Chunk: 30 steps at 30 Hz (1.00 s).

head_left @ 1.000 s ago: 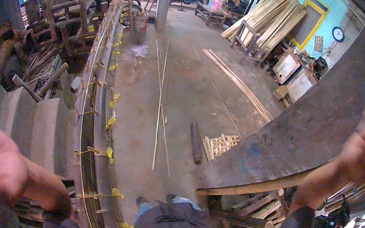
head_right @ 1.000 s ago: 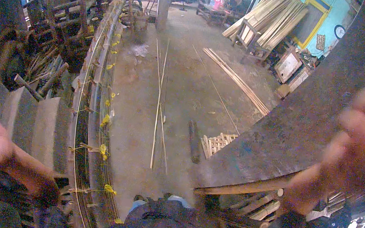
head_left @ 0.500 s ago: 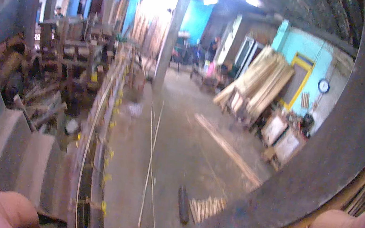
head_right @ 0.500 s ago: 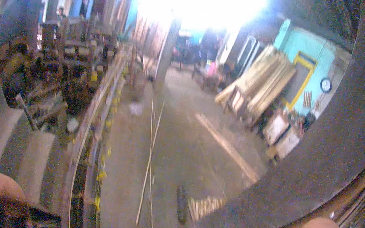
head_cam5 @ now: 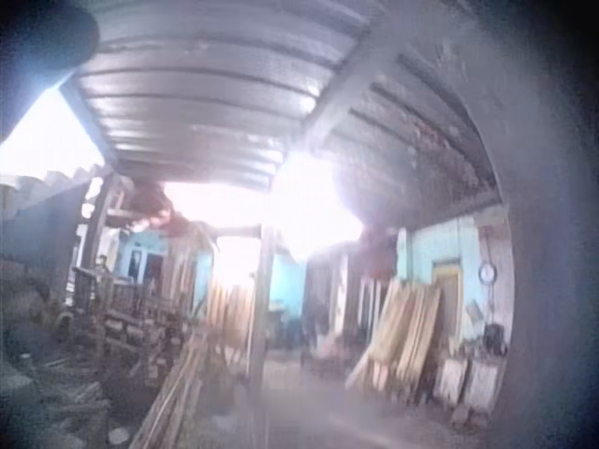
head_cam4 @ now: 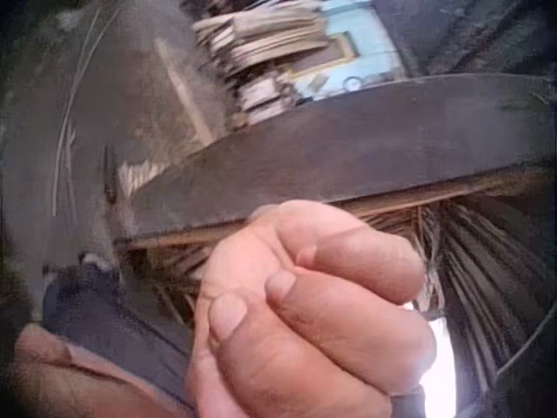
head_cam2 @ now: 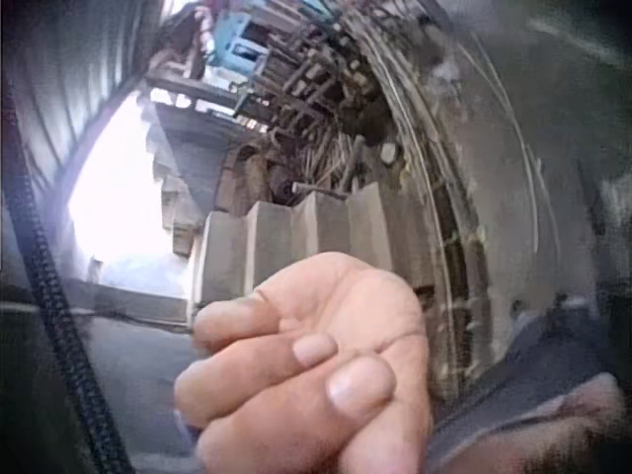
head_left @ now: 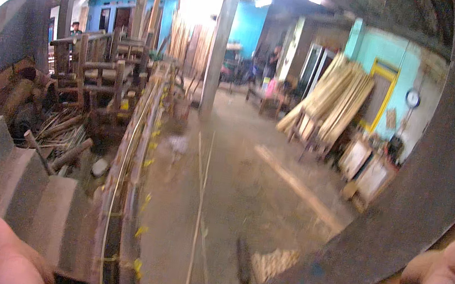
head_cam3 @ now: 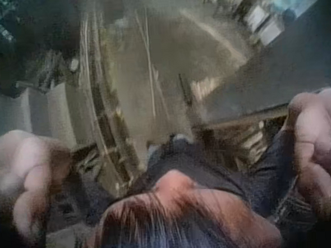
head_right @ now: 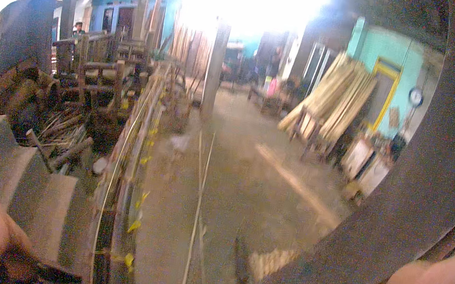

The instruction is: The person repeatedly ties yellow rope around a bundle of thin wooden sticks resting on a metal frame. They pull the rope, wrap it around the sticks, and secure it in place multiple times along the length of the bundle.

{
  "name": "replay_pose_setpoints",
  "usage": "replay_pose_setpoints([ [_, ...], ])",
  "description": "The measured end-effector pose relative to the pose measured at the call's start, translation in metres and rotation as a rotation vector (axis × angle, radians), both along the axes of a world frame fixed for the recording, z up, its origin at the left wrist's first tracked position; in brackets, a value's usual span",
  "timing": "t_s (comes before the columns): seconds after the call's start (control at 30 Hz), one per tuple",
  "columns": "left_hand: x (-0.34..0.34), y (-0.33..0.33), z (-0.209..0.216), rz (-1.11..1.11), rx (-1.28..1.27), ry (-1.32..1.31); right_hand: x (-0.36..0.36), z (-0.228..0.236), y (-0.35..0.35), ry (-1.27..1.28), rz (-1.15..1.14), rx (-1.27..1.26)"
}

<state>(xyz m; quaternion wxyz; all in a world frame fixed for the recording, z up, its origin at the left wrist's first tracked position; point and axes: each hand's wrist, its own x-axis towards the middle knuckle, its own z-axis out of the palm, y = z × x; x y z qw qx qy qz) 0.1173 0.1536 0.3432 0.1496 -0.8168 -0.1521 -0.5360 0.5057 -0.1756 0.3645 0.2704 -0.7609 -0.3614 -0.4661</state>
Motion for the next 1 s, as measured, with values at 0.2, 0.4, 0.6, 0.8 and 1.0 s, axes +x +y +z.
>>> replay_pose_setpoints([
  [0.2, 0.015, 0.001, 0.005, 0.001, -0.004, 0.046, 0.014, -0.005, 0.017, -0.018, 0.062, 0.005],
  [0.4, 0.024, -0.008, 0.004, 0.027, -0.003, 0.059, 0.014, -0.020, 0.024, -0.034, 0.109, -0.010],
  [0.6, 0.033, -0.008, 0.004, 0.061, 0.008, 0.079, 0.016, -0.035, 0.045, -0.064, 0.155, 0.002],
  [0.8, 0.029, 0.013, -0.008, -0.024, 0.049, -0.018, 0.002, -0.032, 0.093, -0.233, 0.291, 0.092],
  [1.0, 0.038, 0.036, -0.130, -0.078, -0.208, -0.195, -0.004, -0.202, 0.229, 0.332, 0.876, 0.304],
])
